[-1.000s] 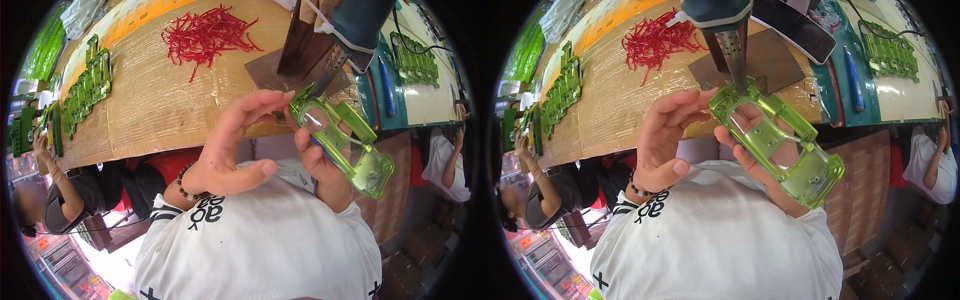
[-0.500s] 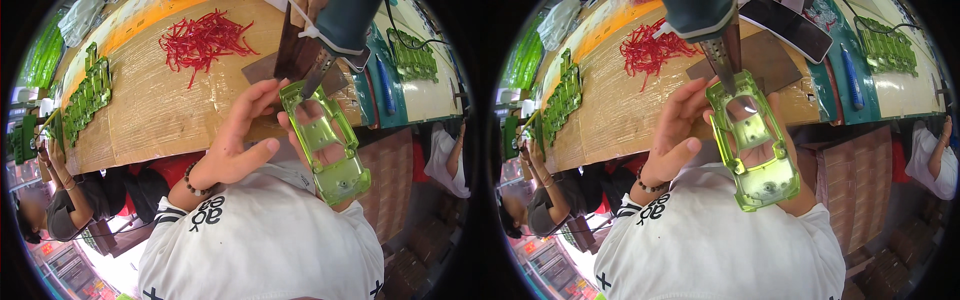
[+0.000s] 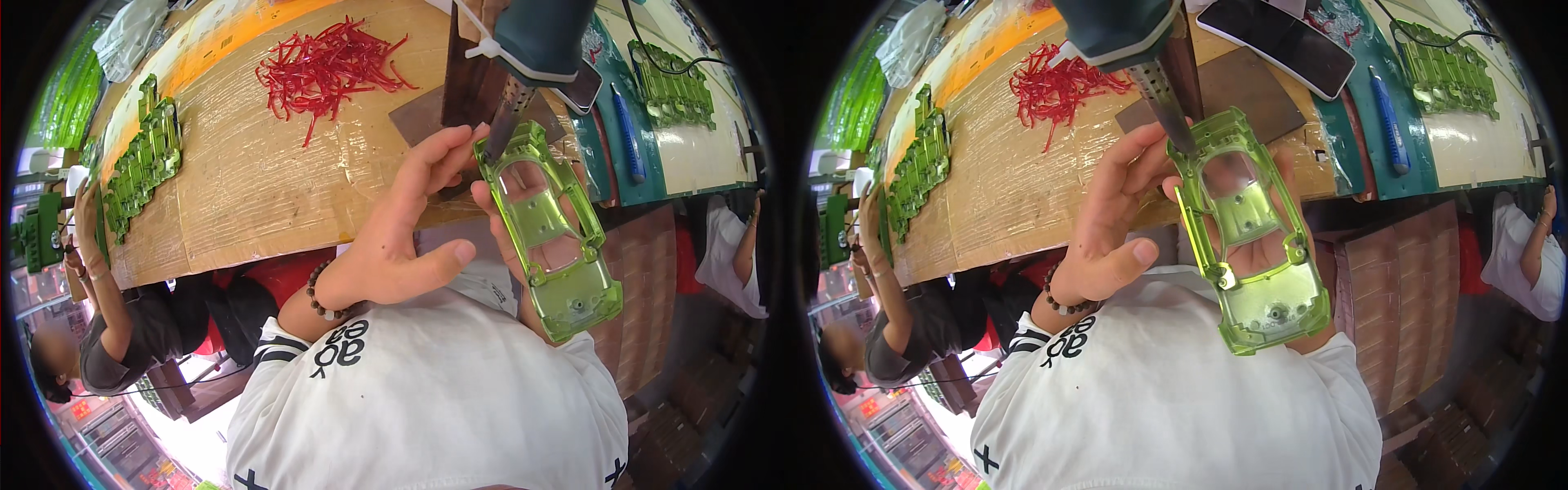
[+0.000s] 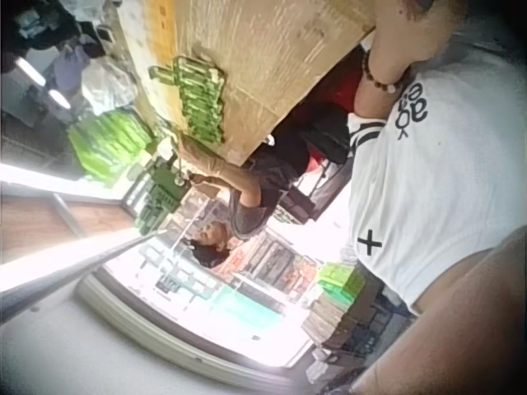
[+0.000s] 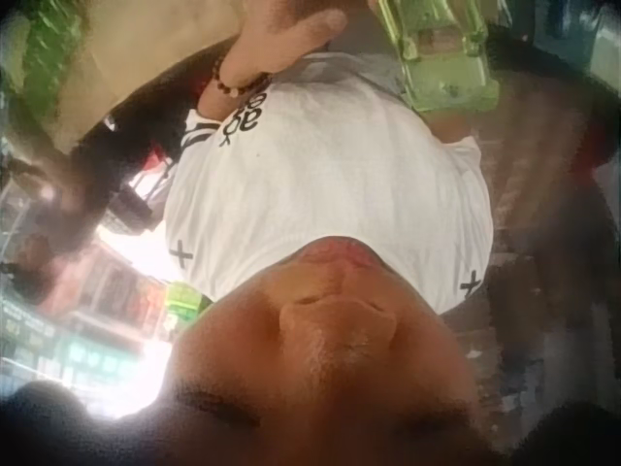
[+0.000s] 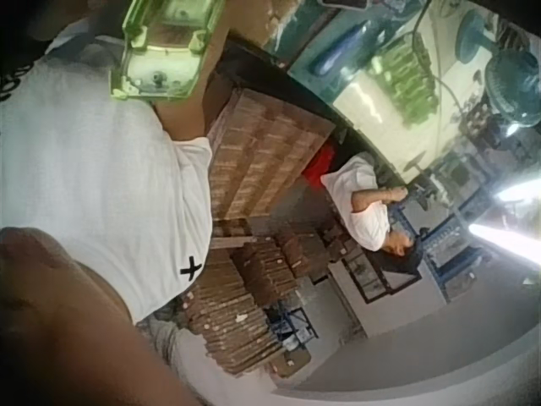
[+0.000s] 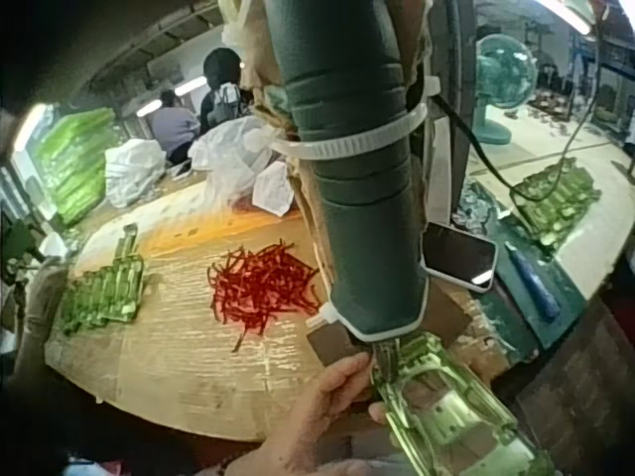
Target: The person assembles green translucent plastic components by hand. They pick up individual parts, align them, and press them together to form a single unit. The person then places the assembled unit on a wooden table next to a pile of red plastic shavings and other finished parts.
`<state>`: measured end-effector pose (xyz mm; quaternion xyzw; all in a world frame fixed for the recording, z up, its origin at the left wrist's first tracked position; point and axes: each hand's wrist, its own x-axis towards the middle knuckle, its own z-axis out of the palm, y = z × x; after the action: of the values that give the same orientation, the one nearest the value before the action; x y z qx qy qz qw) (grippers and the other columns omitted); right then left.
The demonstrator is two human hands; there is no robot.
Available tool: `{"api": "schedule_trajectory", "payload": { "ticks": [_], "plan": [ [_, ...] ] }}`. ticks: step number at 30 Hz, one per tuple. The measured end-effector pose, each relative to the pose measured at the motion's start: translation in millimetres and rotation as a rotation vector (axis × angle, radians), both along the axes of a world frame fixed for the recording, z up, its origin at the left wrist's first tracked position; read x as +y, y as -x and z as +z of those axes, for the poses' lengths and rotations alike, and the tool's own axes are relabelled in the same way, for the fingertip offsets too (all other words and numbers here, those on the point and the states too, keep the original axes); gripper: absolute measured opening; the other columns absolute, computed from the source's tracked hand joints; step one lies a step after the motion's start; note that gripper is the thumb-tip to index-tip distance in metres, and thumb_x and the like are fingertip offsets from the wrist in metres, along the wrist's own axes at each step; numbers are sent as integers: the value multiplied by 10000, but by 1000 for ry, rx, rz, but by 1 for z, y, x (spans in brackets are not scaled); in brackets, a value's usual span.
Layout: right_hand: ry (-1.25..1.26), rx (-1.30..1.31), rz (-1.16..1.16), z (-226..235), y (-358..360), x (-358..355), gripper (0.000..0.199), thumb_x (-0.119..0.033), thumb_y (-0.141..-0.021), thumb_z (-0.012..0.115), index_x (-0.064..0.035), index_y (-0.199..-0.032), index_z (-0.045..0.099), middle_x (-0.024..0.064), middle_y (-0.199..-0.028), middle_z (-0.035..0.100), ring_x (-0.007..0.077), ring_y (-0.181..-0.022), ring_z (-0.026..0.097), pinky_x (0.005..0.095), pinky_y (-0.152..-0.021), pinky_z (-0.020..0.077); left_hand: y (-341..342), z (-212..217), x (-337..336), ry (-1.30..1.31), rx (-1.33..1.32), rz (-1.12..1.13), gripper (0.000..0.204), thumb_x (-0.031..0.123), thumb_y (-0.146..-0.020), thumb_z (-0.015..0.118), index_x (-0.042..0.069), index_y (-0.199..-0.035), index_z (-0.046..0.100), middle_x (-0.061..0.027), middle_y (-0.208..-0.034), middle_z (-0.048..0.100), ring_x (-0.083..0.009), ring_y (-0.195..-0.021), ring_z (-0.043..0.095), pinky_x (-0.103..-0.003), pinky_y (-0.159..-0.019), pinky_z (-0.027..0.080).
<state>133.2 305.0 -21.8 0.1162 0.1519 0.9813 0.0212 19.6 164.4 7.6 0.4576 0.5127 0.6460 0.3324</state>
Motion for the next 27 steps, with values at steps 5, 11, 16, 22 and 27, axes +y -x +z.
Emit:
{"api": "schedule_trajectory", "payload": {
  "ticks": [5, 11, 16, 22, 27],
  "plan": [
    [-20, -16, 14, 0, 0, 0, 591, -439, -918, 366, -27, -1336, 299, 235, -1373, 274, 425, -1292, 193, 505, -1018, 318, 0, 1, -2, 3, 3, 4, 785, 162, -754, 580, -16, -1363, 119, -191, -1413, 246, -277, -1274, 314, -380, -1036, 237],
    [-27, 36, 31, 0, 4, 0, 561, -412, -919, 382, -27, -1324, 323, 220, -1371, 287, 416, -1284, 222, 492, -1016, 330, -1, -2, -4, 7, -24, 8, 783, 170, -756, 583, -16, -1362, 124, -189, -1409, 253, -274, -1274, 315, -380, -1031, 246],
    [-62, -9, 77, -2, -1, 8, 570, -405, -919, 390, -28, -1336, 293, 211, -1380, 269, 407, -1276, 244, 478, -1016, 339, 0, -2, -5, 6, -14, -9, 782, 178, -757, 588, -16, -1361, 131, -187, -1411, 250, -275, -1288, 295, -369, -1025, 248],
    [-75, -9, 86, -1, 1, 8, 532, -371, -930, 370, -18, -1323, 299, 225, -1367, 275, 405, -1264, 268, 480, -1016, 342, -2, -1, -5, -6, -14, 8, 760, 153, -764, 596, -11, -1358, 150, -183, -1398, 268, -272, -1278, 307, -369, -1018, 263],
    [-199, -231, 186, 6, -5, 4, 501, -347, -918, 402, 8, -1270, 364, 242, -1237, 437, 426, -1160, 412, 459, -900, 477, -13, -6, -11, 38, -132, 156, 728, 60, -748, 639, 6, -1339, 216, -160, -1324, 360, -237, -1189, 405, -362, -977, 341]
  ]
}}
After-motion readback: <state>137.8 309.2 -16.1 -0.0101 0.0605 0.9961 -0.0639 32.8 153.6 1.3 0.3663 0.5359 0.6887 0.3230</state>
